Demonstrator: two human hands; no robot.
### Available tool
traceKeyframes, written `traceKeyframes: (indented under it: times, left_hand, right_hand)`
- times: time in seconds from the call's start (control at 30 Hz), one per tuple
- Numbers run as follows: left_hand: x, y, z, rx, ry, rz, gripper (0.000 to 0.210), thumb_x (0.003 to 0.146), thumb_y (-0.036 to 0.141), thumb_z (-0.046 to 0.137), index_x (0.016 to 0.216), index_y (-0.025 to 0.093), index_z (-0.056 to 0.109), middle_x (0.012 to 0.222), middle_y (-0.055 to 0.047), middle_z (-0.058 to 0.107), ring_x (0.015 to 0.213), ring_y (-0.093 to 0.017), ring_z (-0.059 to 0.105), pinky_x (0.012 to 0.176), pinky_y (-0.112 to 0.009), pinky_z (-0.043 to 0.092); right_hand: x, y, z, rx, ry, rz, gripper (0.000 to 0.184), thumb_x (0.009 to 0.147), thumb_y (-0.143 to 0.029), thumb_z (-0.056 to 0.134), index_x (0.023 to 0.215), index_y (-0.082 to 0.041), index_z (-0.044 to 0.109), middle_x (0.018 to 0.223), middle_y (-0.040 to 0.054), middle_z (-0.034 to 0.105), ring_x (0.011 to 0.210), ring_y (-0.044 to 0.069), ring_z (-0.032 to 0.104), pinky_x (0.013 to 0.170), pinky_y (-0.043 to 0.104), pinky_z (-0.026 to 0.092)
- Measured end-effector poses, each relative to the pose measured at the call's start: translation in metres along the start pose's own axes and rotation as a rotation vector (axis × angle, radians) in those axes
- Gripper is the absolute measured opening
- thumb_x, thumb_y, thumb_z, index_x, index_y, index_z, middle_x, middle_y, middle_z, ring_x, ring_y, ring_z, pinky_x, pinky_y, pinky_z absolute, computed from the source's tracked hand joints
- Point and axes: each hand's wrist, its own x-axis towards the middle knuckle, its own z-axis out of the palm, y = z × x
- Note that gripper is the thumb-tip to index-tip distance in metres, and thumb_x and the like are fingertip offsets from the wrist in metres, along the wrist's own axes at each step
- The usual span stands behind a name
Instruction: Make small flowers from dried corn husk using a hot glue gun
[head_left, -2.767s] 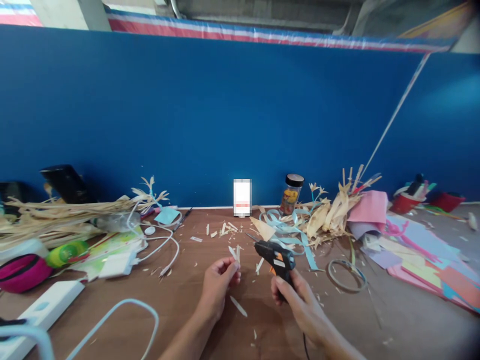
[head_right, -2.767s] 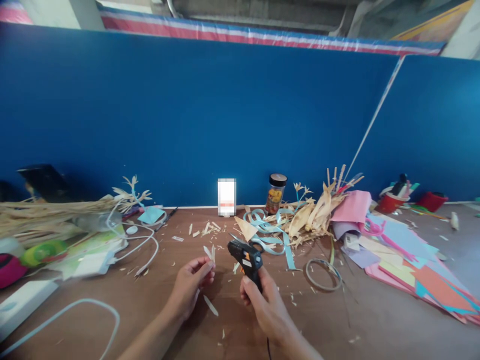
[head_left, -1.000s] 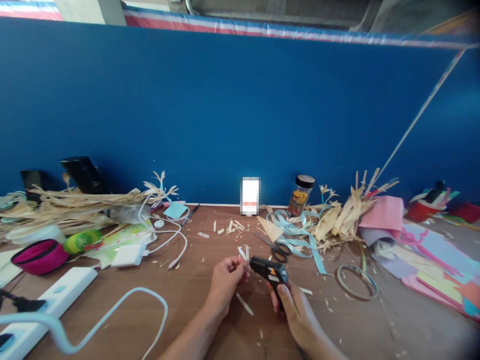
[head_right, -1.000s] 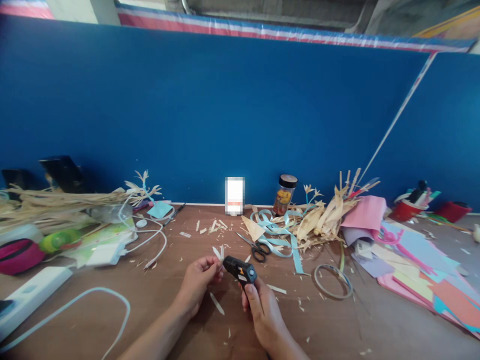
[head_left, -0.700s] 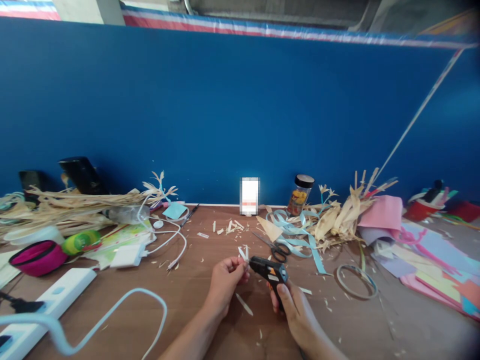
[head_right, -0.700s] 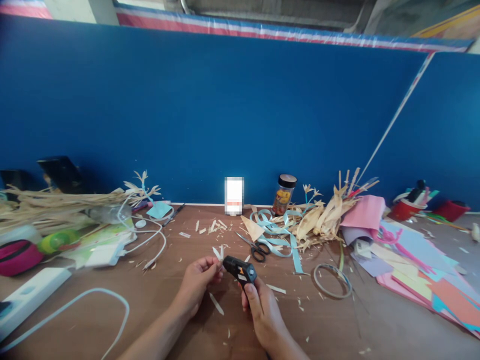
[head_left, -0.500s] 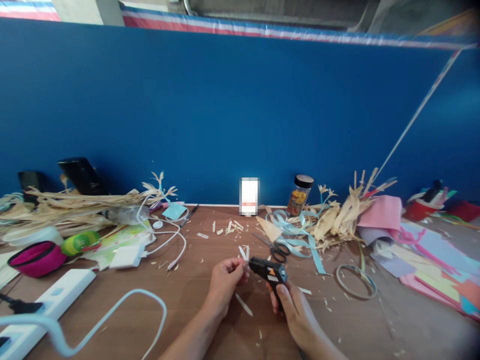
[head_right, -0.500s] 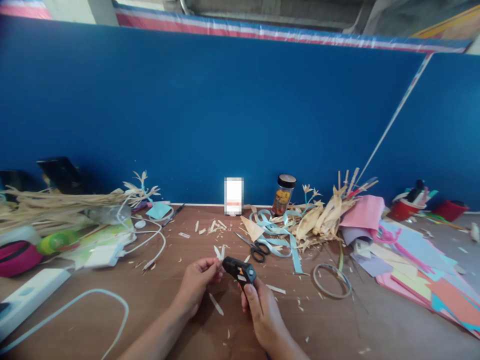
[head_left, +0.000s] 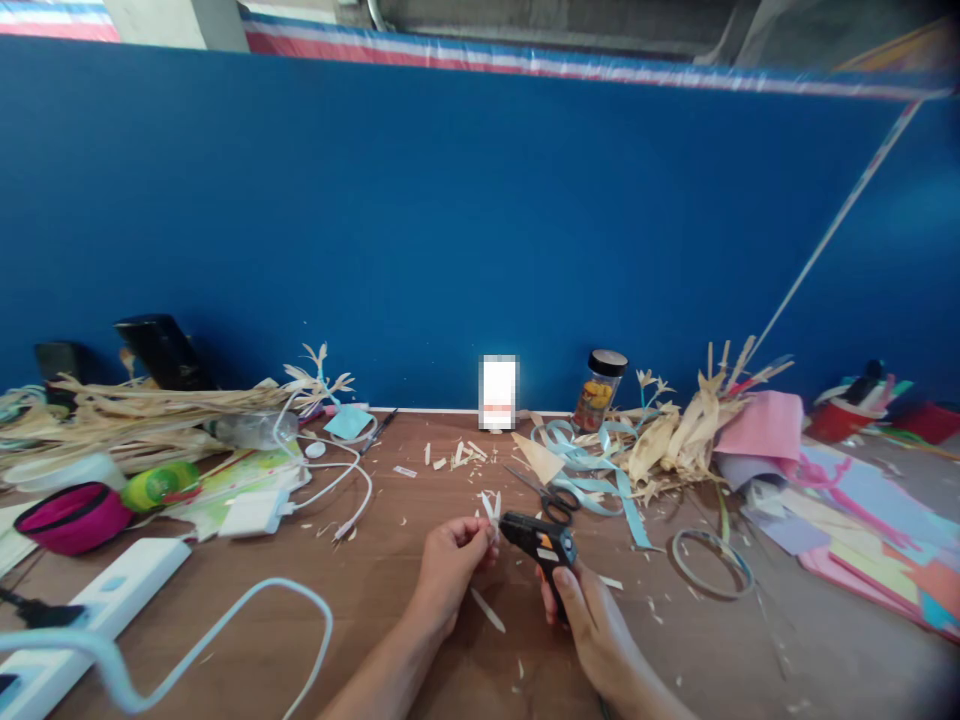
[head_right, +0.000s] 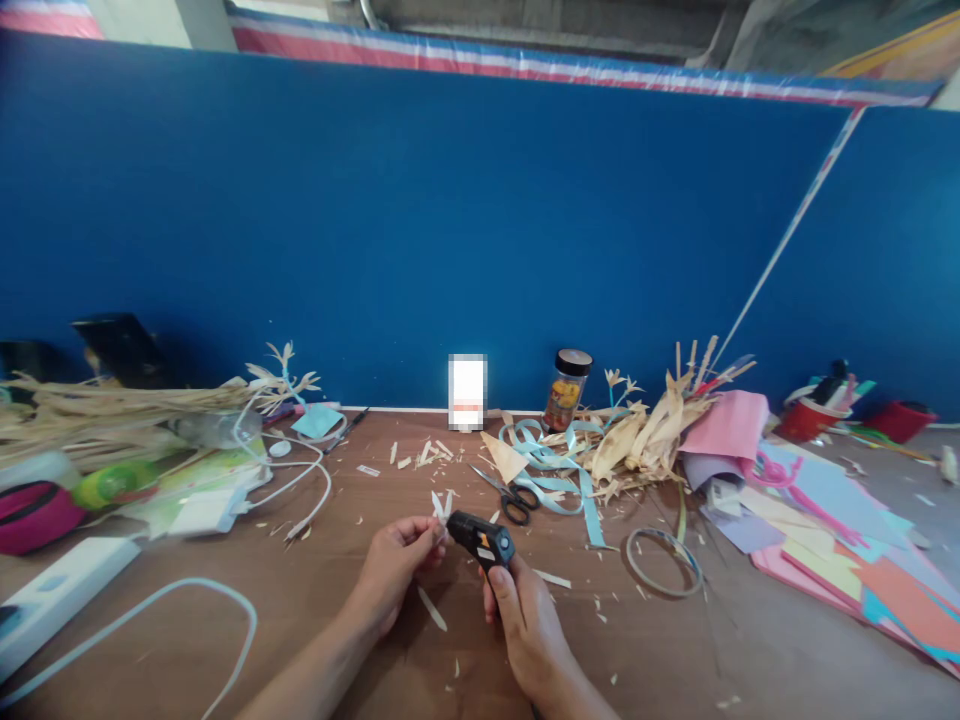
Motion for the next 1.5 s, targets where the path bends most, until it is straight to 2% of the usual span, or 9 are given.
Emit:
traceKeyframes:
  times: [0.5,1.5]
  left_hand:
    - [0.0021,-0.0039,-0.0018,-0.009,-0.004,0.023,0.022,0.066,0.032,0.062,0.070,0.011,0.062,0.055,-0.002,0.060,0.049,-0.008,0.051,0.049,-0.017,0.040]
    - [0.0038,-0.0049,-0.0020,-0.005,0.000,0.000,0.022,0.064,0.032,0.063,0.070,0.010,0.062,0.057,-0.002,0.061,0.050,-0.008,0.051,0.050,-0.017,0.041]
  right_hand:
    - [-0.0008,-0.0010,-0.0004,-0.027,-0.022,-0.014,0.038,0.085,-0.042,0.029,0.067,-0.017,0.050,0.055,-0.0011,0.049,0.052,0.012,0.045,0.051,0.021,0.033]
    - [-0.0010,0.0013,-0.0008,-0.086,-0.017,-0.006,0.039,0.086,-0.041,0.026,0.068,-0.016,0.050,0.056,-0.0010,0.050,0.052,0.011,0.045,0.051,0.020,0.033]
